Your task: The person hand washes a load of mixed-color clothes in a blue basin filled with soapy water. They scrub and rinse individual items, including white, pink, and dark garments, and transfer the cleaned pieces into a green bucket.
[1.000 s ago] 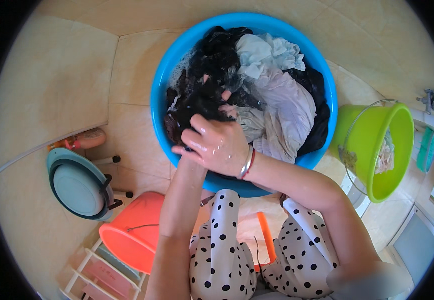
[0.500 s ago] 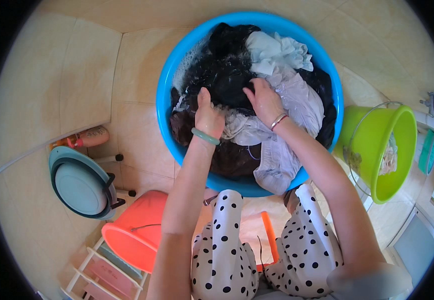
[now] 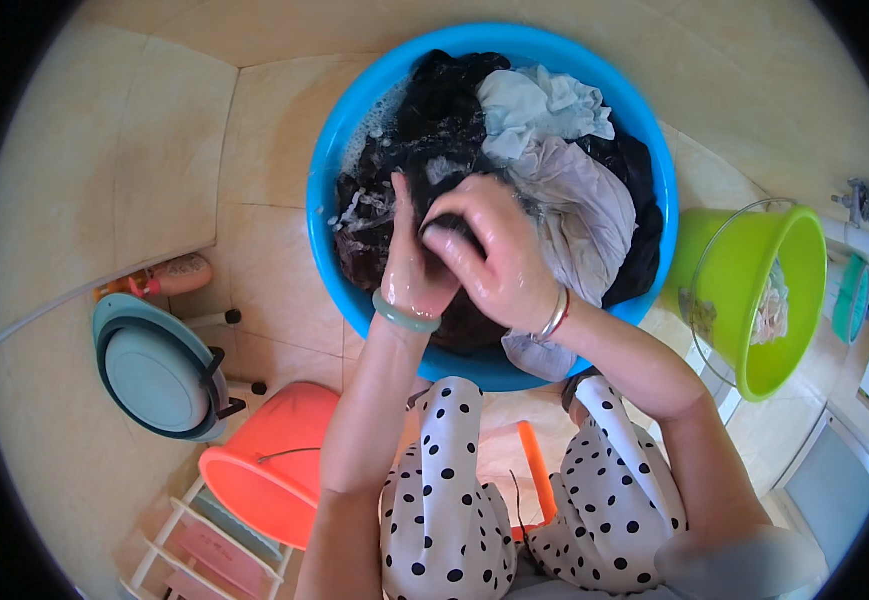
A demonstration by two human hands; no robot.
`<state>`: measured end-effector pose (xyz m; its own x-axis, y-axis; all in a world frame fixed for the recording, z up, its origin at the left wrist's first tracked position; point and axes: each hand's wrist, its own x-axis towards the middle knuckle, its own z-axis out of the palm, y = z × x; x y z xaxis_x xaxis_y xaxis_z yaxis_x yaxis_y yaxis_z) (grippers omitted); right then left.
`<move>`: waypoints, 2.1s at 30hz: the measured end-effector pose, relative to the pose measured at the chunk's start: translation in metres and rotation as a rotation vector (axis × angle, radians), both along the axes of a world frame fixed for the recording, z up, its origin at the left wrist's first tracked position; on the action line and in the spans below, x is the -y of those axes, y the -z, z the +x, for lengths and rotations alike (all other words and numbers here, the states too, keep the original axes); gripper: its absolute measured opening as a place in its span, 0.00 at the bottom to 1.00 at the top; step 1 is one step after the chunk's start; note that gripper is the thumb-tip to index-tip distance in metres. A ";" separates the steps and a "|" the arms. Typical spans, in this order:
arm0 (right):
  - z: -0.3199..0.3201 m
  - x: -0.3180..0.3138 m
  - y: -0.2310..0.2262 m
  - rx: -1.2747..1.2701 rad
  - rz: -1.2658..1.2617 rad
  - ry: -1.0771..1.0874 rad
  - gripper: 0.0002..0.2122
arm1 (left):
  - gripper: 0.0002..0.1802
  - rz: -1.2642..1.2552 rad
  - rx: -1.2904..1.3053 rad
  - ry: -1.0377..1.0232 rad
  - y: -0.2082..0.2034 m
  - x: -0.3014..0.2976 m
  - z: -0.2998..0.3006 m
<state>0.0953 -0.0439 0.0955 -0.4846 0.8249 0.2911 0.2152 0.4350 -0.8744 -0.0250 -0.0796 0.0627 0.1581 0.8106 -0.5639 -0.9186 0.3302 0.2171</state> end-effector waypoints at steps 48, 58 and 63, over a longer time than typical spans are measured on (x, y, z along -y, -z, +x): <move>0.223 0.010 -0.084 -0.071 -0.196 0.740 0.28 | 0.60 0.686 -0.280 0.577 -0.067 -0.039 0.208; 0.320 0.029 -0.089 1.541 0.509 0.936 0.25 | 0.31 0.670 -1.948 0.203 0.015 -0.084 0.097; 0.172 -0.028 -0.056 0.466 -0.072 0.367 0.19 | 0.53 0.267 -2.256 0.572 0.072 -0.086 -0.023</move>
<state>0.2669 -0.0157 0.1513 -0.2272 0.9724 0.0534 0.7082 0.2027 -0.6763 -0.0482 0.0060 -0.0098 -0.1761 0.9836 -0.0379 0.8793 0.1745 0.4431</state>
